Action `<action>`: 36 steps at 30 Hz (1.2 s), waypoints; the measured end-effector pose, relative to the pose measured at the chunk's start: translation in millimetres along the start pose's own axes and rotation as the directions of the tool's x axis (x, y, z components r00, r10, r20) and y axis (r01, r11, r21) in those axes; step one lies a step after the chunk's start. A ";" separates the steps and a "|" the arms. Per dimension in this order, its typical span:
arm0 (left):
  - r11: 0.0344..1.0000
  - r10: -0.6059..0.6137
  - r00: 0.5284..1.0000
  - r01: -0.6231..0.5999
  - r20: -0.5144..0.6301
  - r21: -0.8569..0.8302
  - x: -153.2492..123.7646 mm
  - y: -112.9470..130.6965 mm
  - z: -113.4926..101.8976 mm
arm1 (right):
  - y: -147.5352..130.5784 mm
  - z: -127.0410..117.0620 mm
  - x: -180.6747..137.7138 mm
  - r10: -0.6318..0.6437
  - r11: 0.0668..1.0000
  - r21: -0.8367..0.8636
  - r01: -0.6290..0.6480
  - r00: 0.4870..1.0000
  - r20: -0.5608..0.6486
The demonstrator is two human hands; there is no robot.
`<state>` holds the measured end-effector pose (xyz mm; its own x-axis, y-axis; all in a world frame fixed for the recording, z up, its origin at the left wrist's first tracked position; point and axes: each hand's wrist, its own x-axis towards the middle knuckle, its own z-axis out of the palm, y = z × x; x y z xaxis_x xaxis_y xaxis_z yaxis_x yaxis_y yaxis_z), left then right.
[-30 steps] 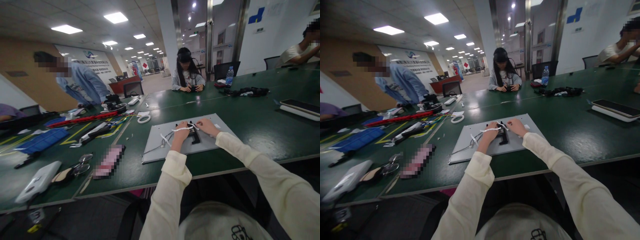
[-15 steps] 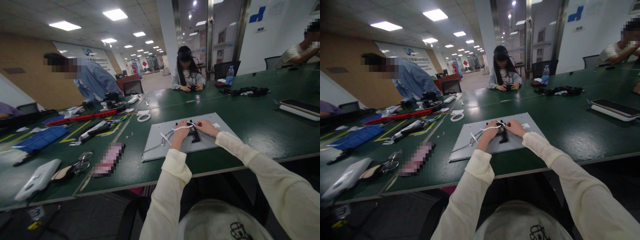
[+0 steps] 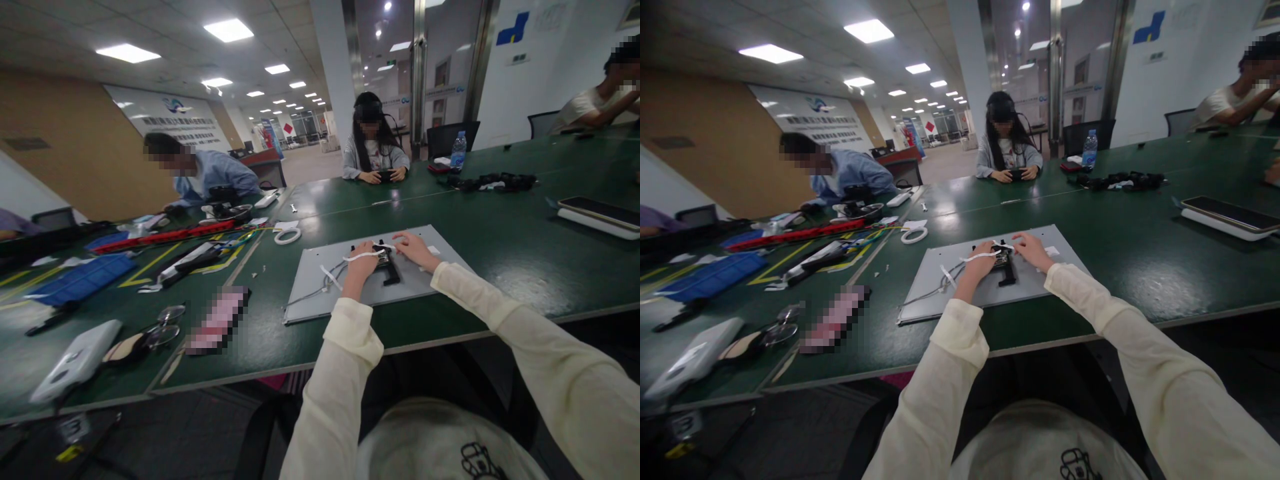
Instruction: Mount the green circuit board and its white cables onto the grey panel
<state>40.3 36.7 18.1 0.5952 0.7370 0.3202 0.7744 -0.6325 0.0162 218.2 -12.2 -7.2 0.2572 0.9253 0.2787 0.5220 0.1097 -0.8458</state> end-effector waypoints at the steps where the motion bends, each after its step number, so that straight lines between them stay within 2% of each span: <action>1: 1.000 -0.003 1.000 0.003 -0.005 0.005 -0.4 0.4 -0.4 | -0.5 0.6 -0.2 -0.022 1.000 0.017 0.022 1.000 0.006; 4: 1.000 -0.005 1.000 0.005 -0.015 -0.007 -0.5 1.1 -0.4 | -1.7 2.0 -0.4 -0.060 0.997 0.042 0.059 0.998 0.026; 6: 1.000 -0.008 1.000 0.008 -0.007 -0.020 0.4 1.1 0.2 | -2.0 1.5 -0.6 -0.032 0.999 0.016 0.031 0.999 0.032; 10: 1.000 -0.018 1.000 0.019 0.020 -0.015 2.9 0.5 2.1 | -2.1 -1.5 -1.2 0.021 0.988 -0.151 -0.014 0.999 0.045; 14: 1.000 -0.015 0.999 0.015 0.029 -0.001 4.2 -0.2 3.9 | -3.2 -2.2 -1.8 -0.039 0.962 -0.268 0.058 0.996 0.076; 17: 1.000 0.018 0.998 -0.019 0.055 0.018 5.3 -0.8 3.8 | -4.2 -1.7 -1.9 -0.045 0.961 -0.265 0.073 0.993 0.110; 21: 1.000 0.027 0.991 -0.028 0.130 0.004 8.3 -2.0 -0.1 | -4.6 -2.7 -1.1 0.002 0.978 -0.207 0.023 0.993 0.122; 25: 1.000 0.004 0.986 0.001 0.168 -0.030 10.9 -2.4 -4.9 | -7.4 -4.8 -3.5 0.008 0.959 -0.283 0.029 0.992 0.129; 28: 0.999 -0.001 0.987 0.007 0.158 -0.038 10.6 -1.9 -5.8 | -12.7 -4.4 -10.0 -0.061 0.888 -0.443 0.124 0.986 0.154; 32: 0.999 -0.009 0.993 0.014 0.121 -0.039 7.9 -1.5 -3.5 | -22.0 -1.1 -21.5 -0.128 0.710 -0.656 0.255 0.964 0.235; 36: 0.999 -0.011 0.995 0.014 0.095 -0.031 5.8 -1.4 -1.4 | -29.1 0.7 -28.9 -0.124 0.642 -0.711 0.286 0.954 0.272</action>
<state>42.4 41.5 21.2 0.6041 0.7634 0.2288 0.7758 -0.6290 0.0504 195.0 -41.9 9.0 -0.0409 0.9682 0.2469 0.9871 0.0774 -0.1400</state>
